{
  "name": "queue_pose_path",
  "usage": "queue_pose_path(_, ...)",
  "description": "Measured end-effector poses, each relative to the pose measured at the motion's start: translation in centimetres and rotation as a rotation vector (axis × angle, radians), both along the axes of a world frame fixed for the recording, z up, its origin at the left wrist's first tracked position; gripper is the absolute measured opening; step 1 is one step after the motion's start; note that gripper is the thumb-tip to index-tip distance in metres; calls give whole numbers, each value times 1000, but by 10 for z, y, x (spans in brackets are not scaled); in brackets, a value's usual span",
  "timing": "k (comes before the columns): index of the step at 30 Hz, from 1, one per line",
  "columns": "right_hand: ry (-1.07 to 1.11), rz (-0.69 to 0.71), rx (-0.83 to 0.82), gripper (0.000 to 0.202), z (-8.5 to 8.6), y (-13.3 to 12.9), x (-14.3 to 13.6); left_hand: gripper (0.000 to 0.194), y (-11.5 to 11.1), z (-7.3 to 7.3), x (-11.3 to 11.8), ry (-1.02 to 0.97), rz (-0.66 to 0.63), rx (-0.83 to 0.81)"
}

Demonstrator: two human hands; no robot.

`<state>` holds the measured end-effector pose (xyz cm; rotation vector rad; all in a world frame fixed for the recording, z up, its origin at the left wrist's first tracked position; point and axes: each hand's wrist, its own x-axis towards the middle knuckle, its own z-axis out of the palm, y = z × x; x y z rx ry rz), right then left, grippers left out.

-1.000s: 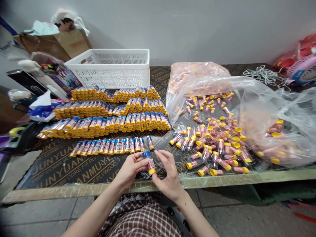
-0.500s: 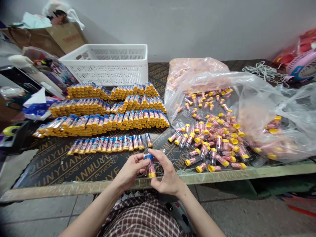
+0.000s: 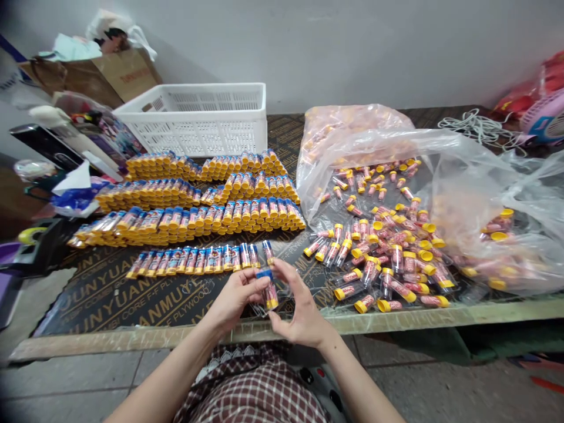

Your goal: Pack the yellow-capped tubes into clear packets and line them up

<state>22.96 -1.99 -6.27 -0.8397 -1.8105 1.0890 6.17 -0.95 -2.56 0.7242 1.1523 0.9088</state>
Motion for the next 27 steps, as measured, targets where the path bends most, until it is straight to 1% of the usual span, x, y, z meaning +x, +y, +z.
queue_pose_path(1, -34, -21, -20, 87, -1, 7, 0, 33, 10, -1, -4, 74, 9, 56)
queue_pose_path(3, -132, -87, -71, 80, -6, 23, -2, 29, 33, -6, -14, 307, 32, 171)
queue_pose_path(5, -261, -159, -128, 69, -11, 40, -7, 28, 55, -12, -20, 633, 40, 264)
queue_pose_path(7, -364, -210, -163, 65, -16, 53, -14, 35, 73, -18, -22, 952, 11, 341)
queue_pose_path(9, -409, -239, -167, 64, -19, 59, -22, 41, 82, -22, -19, 1190, -49, 396)
queue_pose_path(12, -425, -238, -137, 65, -19, 57, -29, 39, 82, -27, -15, 1389, -113, 432)
queue_pose_path(14, -431, -223, -122, 65, -17, 54, -30, 37, 78, -27, -16, 1425, -116, 458)
queue_pose_path(16, -469, -225, -66, 62, -13, 54, -23, 35, 72, -26, -19, 1397, -83, 491)
queue_pose_path(20, -717, -292, 199, 56, -9, 70, 9, 28, 52, -20, -28, 1304, -1, 514)
queue_pose_path(22, -784, -298, 251, 55, -10, 81, 27, 22, 38, -17, -32, 1269, 5, 526)
queue_pose_path(24, -817, -269, 278, 52, -14, 91, 40, 20, 21, -18, -33, 1248, -48, 528)
queue_pose_path(27, -845, -218, 332, 40, -19, 98, 48, 16, -3, -25, -30, 1256, -201, 471)
